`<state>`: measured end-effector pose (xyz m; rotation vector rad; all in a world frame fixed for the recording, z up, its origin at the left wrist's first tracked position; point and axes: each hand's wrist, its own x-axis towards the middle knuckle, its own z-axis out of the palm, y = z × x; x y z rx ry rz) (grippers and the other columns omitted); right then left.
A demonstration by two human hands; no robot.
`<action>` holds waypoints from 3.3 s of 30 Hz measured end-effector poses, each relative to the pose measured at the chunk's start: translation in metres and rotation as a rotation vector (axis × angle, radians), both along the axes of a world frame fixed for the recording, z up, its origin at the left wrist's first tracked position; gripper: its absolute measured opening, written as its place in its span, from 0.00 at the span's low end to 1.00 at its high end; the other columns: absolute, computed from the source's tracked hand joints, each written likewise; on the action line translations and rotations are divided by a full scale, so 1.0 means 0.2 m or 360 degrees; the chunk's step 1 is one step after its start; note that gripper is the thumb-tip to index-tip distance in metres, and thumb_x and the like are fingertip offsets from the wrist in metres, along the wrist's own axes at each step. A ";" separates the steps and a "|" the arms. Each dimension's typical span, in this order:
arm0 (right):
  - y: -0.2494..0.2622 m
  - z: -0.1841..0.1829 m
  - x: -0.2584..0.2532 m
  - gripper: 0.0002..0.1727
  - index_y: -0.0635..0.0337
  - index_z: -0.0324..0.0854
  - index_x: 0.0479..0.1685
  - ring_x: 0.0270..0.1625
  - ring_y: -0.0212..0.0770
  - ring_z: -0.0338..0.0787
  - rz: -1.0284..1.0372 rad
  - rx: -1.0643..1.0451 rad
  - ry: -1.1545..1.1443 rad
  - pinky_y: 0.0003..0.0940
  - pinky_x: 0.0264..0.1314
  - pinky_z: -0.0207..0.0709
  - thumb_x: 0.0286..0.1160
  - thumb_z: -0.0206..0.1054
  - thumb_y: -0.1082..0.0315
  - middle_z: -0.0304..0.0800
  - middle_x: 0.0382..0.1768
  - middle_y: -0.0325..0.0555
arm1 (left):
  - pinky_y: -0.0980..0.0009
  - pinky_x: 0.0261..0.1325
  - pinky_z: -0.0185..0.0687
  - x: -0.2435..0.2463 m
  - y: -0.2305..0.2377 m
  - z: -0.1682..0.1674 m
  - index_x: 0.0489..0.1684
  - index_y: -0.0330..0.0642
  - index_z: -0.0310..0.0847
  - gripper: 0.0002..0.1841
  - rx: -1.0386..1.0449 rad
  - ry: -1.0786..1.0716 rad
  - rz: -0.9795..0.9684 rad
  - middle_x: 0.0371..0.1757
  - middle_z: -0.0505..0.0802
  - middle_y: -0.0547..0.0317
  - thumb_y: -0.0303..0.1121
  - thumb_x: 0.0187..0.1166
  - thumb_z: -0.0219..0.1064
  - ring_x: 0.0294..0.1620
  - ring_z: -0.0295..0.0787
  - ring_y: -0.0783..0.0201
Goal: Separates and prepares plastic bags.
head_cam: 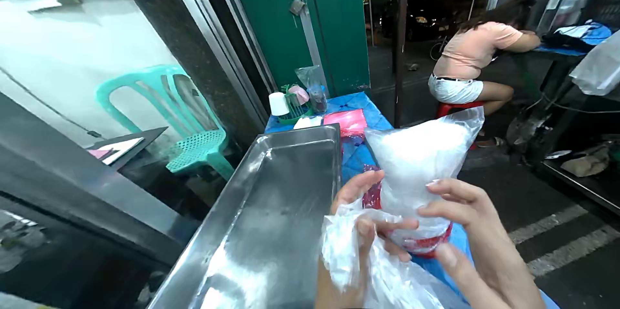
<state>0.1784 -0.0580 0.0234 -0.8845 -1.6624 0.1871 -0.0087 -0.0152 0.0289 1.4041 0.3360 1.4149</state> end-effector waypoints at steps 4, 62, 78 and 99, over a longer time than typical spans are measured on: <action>-0.08 0.05 -0.05 0.26 0.50 0.82 0.55 0.74 0.37 0.75 0.0012 -0.0125 -0.0111 0.34 0.76 0.71 0.78 0.64 0.37 0.79 0.65 0.49 | 0.65 0.46 0.96 0.01 -0.03 -0.01 0.81 0.52 0.70 0.29 0.0045 -0.0203 -0.0040 0.81 0.79 0.53 0.53 0.83 0.62 0.56 0.95 0.56; -0.10 0.12 0.15 0.12 0.46 0.74 0.49 0.30 0.22 0.84 0.0964 -0.0531 0.0705 0.22 0.39 0.82 0.93 0.50 0.53 0.80 0.25 0.28 | 0.84 0.58 0.76 0.05 -0.05 -0.04 0.34 0.39 0.89 0.19 0.0078 0.0369 -0.0663 0.46 0.90 0.69 0.48 0.79 0.69 0.52 0.82 0.83; 0.50 0.60 0.47 0.06 0.59 0.84 0.46 0.30 0.29 0.86 0.0278 -0.1088 0.0136 0.26 0.33 0.82 0.85 0.60 0.71 0.89 0.31 0.39 | 0.80 0.47 0.86 0.12 0.29 0.37 0.56 0.41 0.82 0.15 -0.0633 0.0314 0.0180 0.39 0.93 0.65 0.33 0.93 0.47 0.40 0.89 0.78; 0.02 0.03 0.08 0.20 0.63 0.63 0.73 0.46 0.33 0.93 0.0074 -0.0676 0.1626 0.32 0.48 0.91 0.83 0.52 0.74 0.89 0.51 0.43 | 0.75 0.49 0.86 0.03 0.02 -0.07 0.61 0.28 0.76 0.17 -0.1249 0.0370 0.0171 0.44 0.90 0.55 0.30 0.93 0.44 0.44 0.88 0.74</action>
